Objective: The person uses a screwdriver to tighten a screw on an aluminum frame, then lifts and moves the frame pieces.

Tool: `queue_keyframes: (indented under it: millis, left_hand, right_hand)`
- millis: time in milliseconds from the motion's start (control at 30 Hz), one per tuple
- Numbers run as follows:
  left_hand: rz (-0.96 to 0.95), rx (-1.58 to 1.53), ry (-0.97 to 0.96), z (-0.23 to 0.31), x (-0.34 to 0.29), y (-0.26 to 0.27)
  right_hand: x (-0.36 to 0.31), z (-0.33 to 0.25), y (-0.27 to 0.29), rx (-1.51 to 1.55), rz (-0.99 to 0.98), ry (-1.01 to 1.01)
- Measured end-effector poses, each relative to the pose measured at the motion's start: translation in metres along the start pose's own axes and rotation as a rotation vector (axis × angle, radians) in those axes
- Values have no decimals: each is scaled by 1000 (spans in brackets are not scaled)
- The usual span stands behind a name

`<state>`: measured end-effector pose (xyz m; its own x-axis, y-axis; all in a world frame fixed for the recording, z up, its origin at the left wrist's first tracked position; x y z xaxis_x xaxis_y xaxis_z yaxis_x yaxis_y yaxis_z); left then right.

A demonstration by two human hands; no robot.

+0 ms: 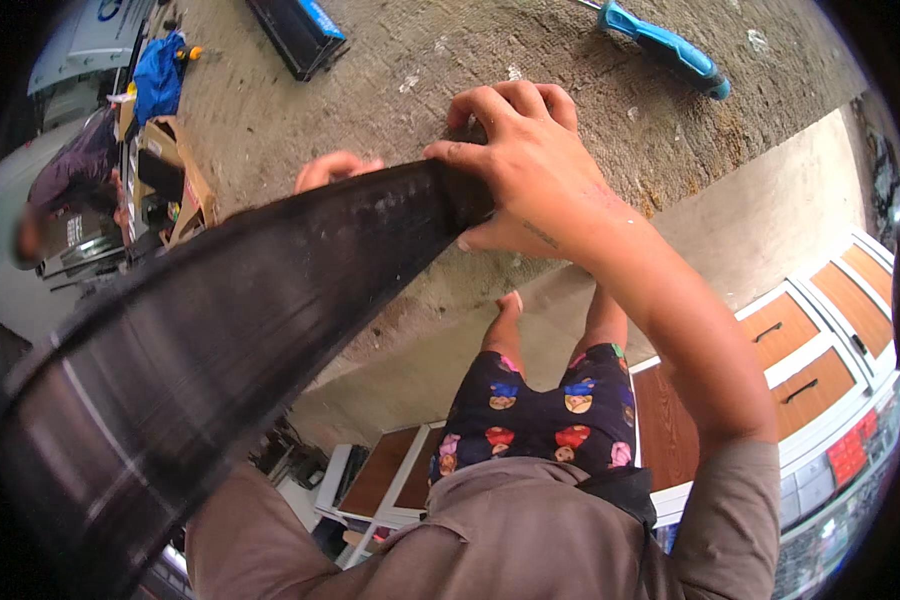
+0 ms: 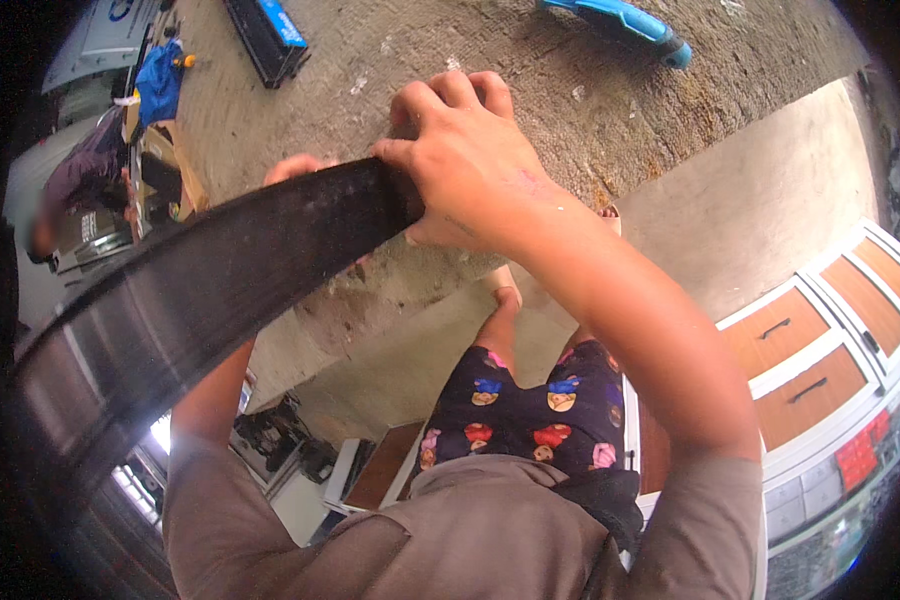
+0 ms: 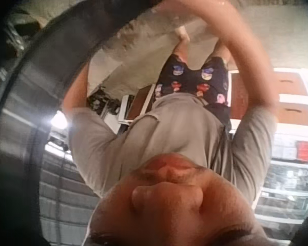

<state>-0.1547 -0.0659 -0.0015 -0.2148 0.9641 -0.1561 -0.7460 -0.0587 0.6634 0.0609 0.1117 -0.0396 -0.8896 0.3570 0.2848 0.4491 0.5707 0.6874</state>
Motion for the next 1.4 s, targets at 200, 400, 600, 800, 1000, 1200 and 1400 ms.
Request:
queue_keyframes:
  millis: [200, 400, 600, 800, 1000, 1200, 1400]
  left_hand:
    - [-80, -96, 192, -26, -16, 0]
    - [-100, -65, 138, -28, -17, -4]
    - [-86, 30, 152, -51, -21, -5]
    - [24, 101, -69, 12, 15, -42]
    - [163, 312, -426, 9, 20, -44]
    - [126, 328, -444, 6, 20, -42]
    - [-47, 353, -433, -4, 21, -27]
  right_hand:
    - [-5, 8, 1, 42, -100, 105]
    - [1, 11, 2, 46, -173, 163]
    - [8, 6, 3, 45, -134, 189]
    - [1, 14, -5, 26, -133, 179]
    - [5, 6, 3, 22, -122, 173]
    - [5, 11, 1, 58, -96, 155]
    - [-2, -16, 24, -202, -142, 64]
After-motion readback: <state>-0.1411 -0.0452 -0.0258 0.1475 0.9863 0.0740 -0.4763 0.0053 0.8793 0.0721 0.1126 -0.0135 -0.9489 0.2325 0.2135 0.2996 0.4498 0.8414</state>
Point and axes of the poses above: each hand's wrist, its own x-axis towards the middle knuckle, its own y-axis out of the back of the hand, z = x × y, the point moved 1 cm from there along x, towards the middle knuckle, and after that the axes turned 3 degrees about y, right-handed, at the moved point
